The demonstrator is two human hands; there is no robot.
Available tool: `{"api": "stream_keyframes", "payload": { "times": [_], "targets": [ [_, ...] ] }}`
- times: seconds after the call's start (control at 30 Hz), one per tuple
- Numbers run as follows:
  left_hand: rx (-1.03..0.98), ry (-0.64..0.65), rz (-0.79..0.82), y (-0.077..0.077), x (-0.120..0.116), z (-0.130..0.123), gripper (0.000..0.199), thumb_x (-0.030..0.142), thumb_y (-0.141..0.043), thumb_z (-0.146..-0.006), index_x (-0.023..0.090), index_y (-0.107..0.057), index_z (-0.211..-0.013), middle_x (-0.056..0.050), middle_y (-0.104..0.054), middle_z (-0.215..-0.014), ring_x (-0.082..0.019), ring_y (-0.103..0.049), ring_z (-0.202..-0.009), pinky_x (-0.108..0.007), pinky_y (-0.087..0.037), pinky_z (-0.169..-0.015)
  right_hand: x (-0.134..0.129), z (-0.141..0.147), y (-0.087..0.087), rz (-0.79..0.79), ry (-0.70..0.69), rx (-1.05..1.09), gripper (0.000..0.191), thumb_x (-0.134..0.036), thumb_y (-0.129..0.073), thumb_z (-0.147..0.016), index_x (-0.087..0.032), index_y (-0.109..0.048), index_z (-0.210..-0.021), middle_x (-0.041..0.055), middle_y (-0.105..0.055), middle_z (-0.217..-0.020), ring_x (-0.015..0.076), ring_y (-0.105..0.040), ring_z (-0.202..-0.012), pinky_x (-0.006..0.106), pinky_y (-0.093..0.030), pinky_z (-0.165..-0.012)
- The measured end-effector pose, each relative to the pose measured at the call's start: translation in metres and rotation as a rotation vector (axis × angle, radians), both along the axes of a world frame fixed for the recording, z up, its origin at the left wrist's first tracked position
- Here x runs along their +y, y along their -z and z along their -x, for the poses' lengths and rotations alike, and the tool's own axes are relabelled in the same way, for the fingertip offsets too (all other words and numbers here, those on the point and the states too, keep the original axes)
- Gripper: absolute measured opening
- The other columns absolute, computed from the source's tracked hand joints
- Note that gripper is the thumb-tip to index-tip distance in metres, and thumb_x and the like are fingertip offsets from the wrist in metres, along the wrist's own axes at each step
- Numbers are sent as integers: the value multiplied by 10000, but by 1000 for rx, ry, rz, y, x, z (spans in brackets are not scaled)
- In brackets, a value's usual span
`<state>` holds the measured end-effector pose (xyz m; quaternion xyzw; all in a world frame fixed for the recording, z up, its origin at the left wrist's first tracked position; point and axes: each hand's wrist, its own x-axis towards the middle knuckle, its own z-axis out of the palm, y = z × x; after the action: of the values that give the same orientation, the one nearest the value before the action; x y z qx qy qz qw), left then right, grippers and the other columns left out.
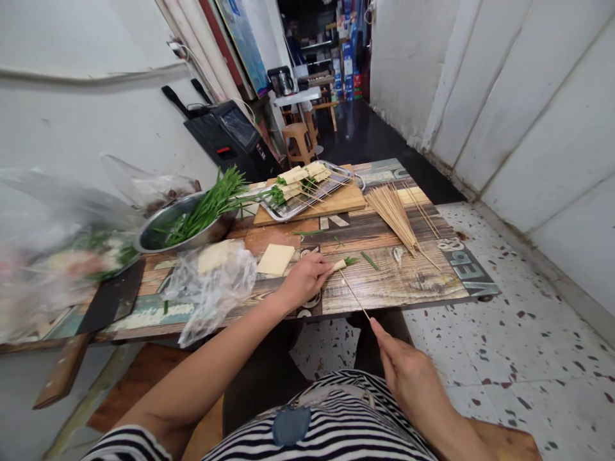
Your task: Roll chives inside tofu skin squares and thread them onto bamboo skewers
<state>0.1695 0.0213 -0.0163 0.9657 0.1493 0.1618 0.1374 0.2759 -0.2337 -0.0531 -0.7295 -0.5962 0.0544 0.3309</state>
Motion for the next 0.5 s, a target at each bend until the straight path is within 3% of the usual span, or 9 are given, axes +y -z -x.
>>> {"api": "stream_keyframes", "payload": {
  "times": [0.5],
  "targets": [
    [10,51,3,-7,1,-2,375,279,-390,-962,150,-697,-789,-80,-637,-798,-175,-558,-770,-288,-419,-712,8,-1,-3,-6,-10,4,417,-150,-381,-916,-96,-540,-1298,77,-735,-940,106,-685,-681,170,-538,-627]
  ]
}}
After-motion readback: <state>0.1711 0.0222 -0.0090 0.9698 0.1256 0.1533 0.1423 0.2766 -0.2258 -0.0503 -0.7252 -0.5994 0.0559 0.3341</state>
